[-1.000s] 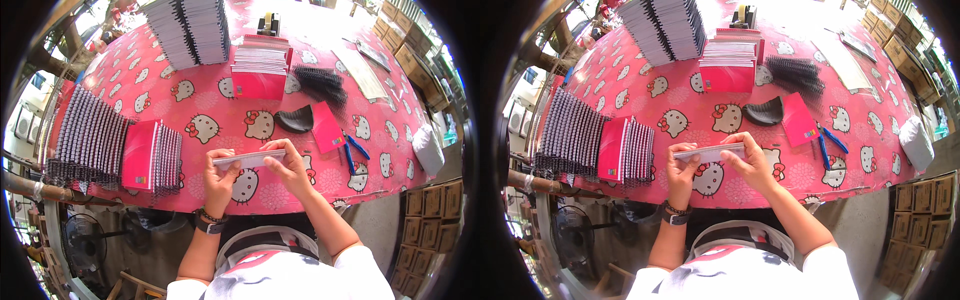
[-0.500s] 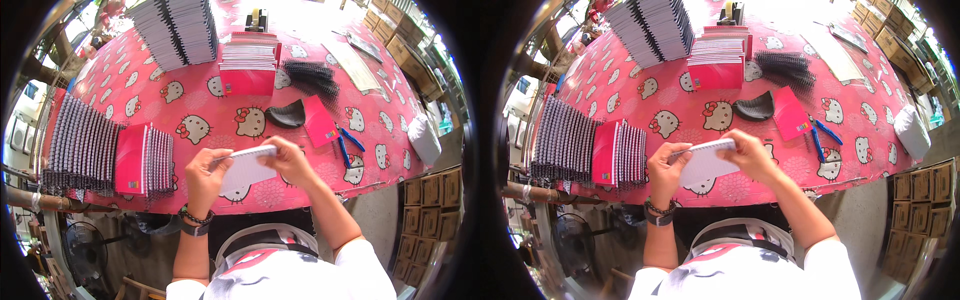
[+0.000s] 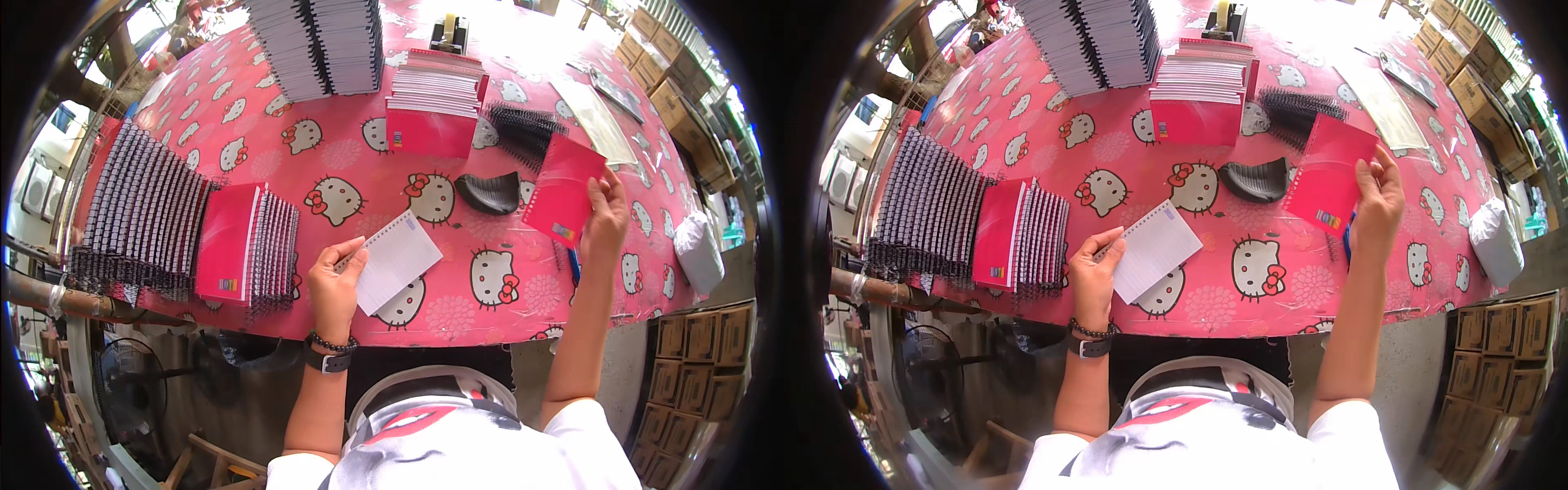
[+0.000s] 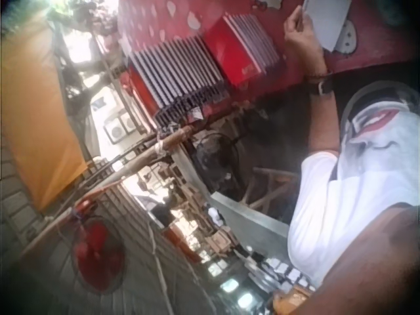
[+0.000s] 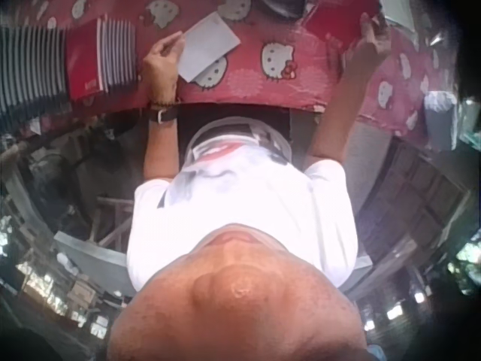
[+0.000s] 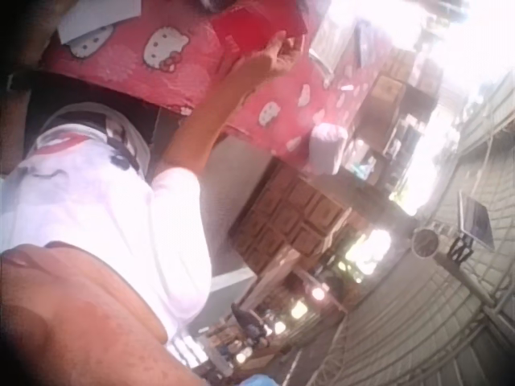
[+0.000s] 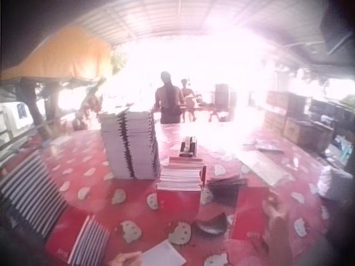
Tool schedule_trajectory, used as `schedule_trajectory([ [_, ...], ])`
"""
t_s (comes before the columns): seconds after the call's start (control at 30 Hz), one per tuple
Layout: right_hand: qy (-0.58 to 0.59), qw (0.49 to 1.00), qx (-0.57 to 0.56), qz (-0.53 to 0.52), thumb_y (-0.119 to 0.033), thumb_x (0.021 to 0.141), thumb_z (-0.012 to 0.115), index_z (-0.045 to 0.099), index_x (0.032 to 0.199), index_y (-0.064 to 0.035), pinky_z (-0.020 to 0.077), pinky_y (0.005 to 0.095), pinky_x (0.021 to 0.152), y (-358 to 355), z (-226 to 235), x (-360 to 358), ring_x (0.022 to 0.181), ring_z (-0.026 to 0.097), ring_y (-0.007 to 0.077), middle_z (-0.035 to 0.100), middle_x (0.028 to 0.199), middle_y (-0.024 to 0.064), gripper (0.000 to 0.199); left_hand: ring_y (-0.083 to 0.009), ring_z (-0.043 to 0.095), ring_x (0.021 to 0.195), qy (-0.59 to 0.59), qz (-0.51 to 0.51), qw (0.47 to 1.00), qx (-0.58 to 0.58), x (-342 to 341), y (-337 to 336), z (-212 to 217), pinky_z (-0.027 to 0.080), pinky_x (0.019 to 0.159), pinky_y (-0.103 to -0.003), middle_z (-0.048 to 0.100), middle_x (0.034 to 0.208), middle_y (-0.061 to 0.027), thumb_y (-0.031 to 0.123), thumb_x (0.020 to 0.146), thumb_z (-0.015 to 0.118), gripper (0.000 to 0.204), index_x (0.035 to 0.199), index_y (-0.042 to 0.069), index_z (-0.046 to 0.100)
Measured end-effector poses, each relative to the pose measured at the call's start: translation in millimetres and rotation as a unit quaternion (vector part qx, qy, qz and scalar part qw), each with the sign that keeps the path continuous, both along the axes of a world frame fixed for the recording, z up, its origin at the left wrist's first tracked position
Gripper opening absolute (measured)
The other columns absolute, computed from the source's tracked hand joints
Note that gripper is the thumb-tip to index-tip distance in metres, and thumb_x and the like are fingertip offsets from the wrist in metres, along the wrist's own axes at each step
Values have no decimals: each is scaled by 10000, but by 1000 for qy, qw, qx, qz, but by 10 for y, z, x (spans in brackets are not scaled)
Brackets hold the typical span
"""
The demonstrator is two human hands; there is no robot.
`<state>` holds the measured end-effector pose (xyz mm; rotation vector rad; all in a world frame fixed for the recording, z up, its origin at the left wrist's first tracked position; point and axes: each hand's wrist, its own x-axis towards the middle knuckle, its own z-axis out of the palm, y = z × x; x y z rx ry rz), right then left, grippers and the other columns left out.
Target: The person assembles a notebook by hand, aligning a stack of paper with a pink cover and then manually threading a black plastic spiral binding through the pre-punched holes.
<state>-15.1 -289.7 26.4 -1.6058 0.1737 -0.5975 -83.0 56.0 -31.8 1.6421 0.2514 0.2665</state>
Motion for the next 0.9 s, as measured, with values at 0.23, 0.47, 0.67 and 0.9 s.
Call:
schedule_trajectory([
  [0.23, 98, 947, 175, 250, -1, 791, 628, 527, 1124, -12, 427, 193, 754, 959, -283, -417, 807, 528, 59, 548, 896, 3, 349, -98, 585, 780, -11, -15, 1000, -9, 10, 17, 71, 474, 698, -235, 637, 883, -55, 86, 804, 683, 177, 958, 1, 661],
  [0.47, 187, 933, -197, 236, -6, 752, 651, 589, 1063, -48, 439, 269, 787, 664, -164, -327, 852, 546, 143, 568, 925, 46, 321, -139, 622, 790, -194, -89, 967, 136, -130, 12, 497, 502, 697, -253, 649, 870, -80, -18, 759, 680, 192, 947, 21, 662],
  [0.67, -51, 872, -358, 331, 17, 619, 681, 608, 1071, -71, 405, 362, 923, 959, 36, -477, 1082, 500, 260, 568, 1152, 92, 466, -129, 630, 847, -147, -172, 973, 45, -292, 146, 250, 507, 746, -253, 659, 917, -80, -86, 742, 653, 353, 1070, 40, 611],
  [0.9, 34, 850, -217, 478, 37, 669, 682, 674, 922, -39, 491, 291, 692, 974, -165, -536, 766, 615, 196, 669, 831, 81, 264, -170, 575, 1031, -122, -188, 974, -14, -449, 141, 153, 461, 876, -286, 601, 1113, -98, -130, 672, 646, 640, 1257, 60, 469],
])
